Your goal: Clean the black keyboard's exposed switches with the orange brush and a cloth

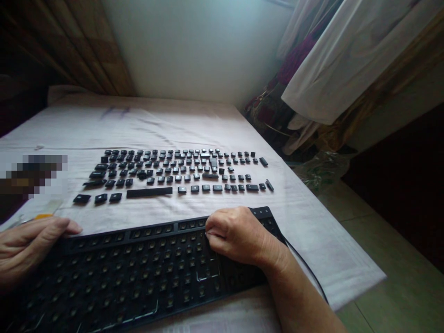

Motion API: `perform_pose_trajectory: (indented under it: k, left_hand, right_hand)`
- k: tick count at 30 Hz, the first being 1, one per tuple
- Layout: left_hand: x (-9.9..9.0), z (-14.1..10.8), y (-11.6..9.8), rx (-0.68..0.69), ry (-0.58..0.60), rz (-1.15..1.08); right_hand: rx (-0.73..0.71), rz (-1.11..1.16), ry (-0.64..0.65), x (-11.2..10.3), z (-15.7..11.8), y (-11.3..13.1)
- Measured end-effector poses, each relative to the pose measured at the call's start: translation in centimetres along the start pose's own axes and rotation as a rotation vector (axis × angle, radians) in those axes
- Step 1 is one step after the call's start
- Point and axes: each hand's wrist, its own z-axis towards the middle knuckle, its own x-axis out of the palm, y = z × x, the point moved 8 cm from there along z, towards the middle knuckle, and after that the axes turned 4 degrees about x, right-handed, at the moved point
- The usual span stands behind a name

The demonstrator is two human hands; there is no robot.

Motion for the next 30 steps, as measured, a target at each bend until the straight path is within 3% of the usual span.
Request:
perform_pose_trajectory:
  k: [3,14,18,22,30]
  left_hand:
    - [0.3,0.0,0.6,-0.05,0.06,-0.111]
    - [0.2,0.4,0.8,0.008,0.043,-0.119]
    - [0.3,0.5,0.9,0.075,0.026,-0.103]
    - [0.1,0.4,0.3,0.057,0.01,-0.12]
    - [-0.8,0.5,-1.5,0.091,-0.04,-0.164]
  right_hand:
    - [0.003,-0.006,-0.003,0.0,0.0,0.0]
    - [0.018,0.053,0.007,-0.2,0.0,-0.1]
    - [0.027,0.156,-0.075,-1.7,-0.1,0.2]
    - [0.029,0.2,-0.153,-2.5,-0.1,0.5]
    - [-0.081,0.117,-0.153,-0.8,0.2,1.7]
